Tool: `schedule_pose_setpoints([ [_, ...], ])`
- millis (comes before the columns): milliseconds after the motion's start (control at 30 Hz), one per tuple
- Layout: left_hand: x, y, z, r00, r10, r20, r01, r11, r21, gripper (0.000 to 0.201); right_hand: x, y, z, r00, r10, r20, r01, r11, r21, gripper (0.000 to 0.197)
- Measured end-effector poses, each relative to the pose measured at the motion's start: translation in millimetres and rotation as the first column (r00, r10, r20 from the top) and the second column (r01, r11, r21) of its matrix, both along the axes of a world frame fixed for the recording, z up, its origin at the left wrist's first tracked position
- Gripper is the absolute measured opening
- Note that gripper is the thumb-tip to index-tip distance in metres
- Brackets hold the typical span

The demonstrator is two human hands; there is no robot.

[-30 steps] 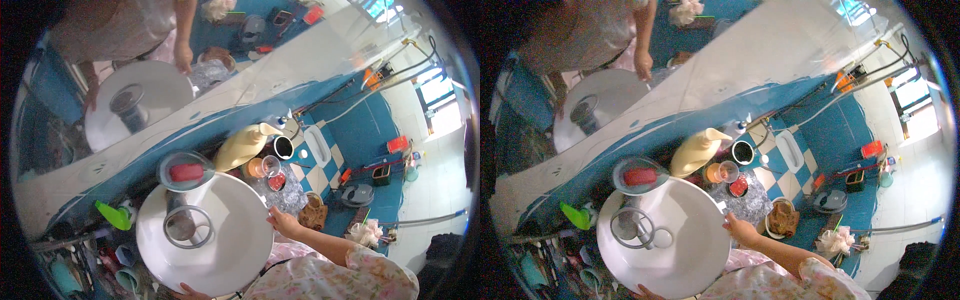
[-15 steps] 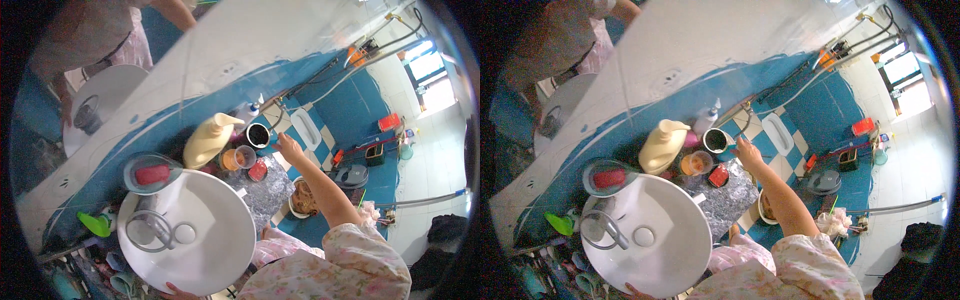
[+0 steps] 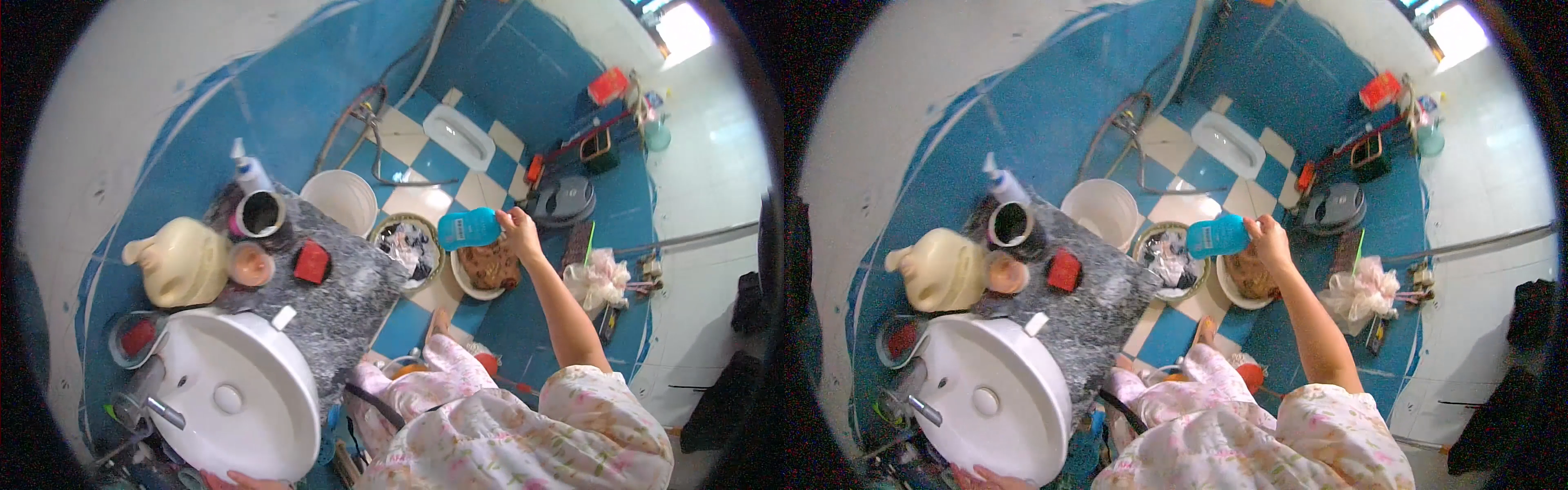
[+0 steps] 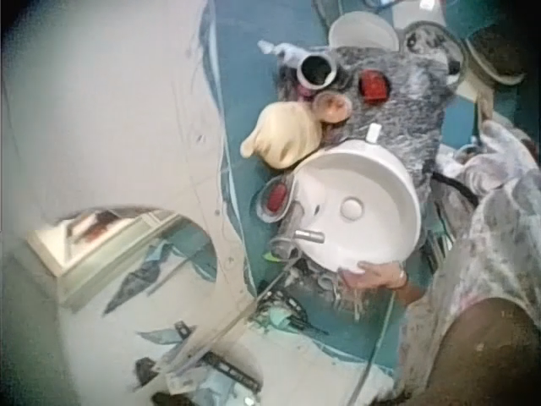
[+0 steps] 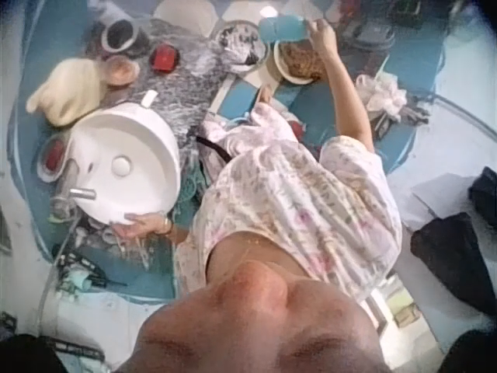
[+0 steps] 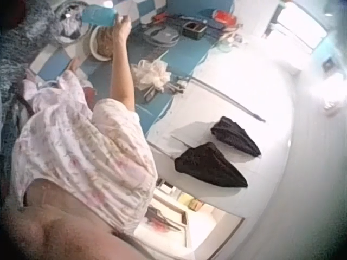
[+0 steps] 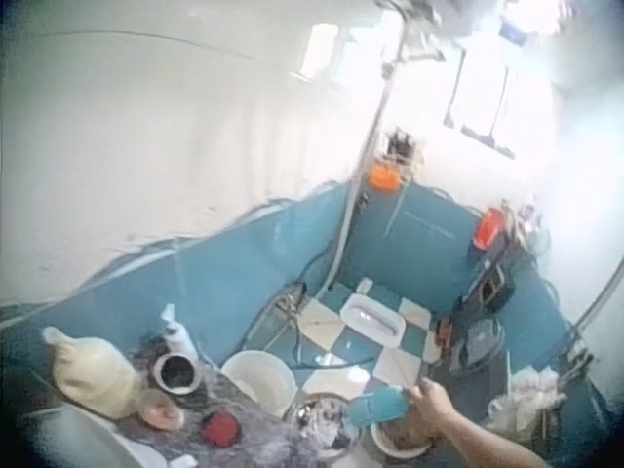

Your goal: The person gathers laundry into a washbasin, adds detergent, fills the basin with water, and hand-washes the clothes.

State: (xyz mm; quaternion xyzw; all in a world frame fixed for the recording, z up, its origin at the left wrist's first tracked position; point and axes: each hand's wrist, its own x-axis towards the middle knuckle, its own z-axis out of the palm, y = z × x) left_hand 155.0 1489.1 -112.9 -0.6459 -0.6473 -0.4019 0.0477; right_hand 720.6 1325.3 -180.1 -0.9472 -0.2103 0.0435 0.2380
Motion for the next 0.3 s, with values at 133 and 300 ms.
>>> schedule_pose_setpoints([
  [133, 130.5, -39.5, 8.1, 0.892, -0.453, -0.002, 0.452, 0.891, 0.034, 0.034, 24.3, -83.2, -35.3, 1.000, -0.007, -0.002, 0.006, 0.983, -0.183, 0.038],
  [300, 243.4, -97.5, -68.6, 0.365, -0.924, 0.115, 0.907, 0.325, -0.268, 0.065, 55.6, -188.9, -153.7, 0.997, -0.041, -0.073, 0.016, 0.950, -0.311, 0.034],
])
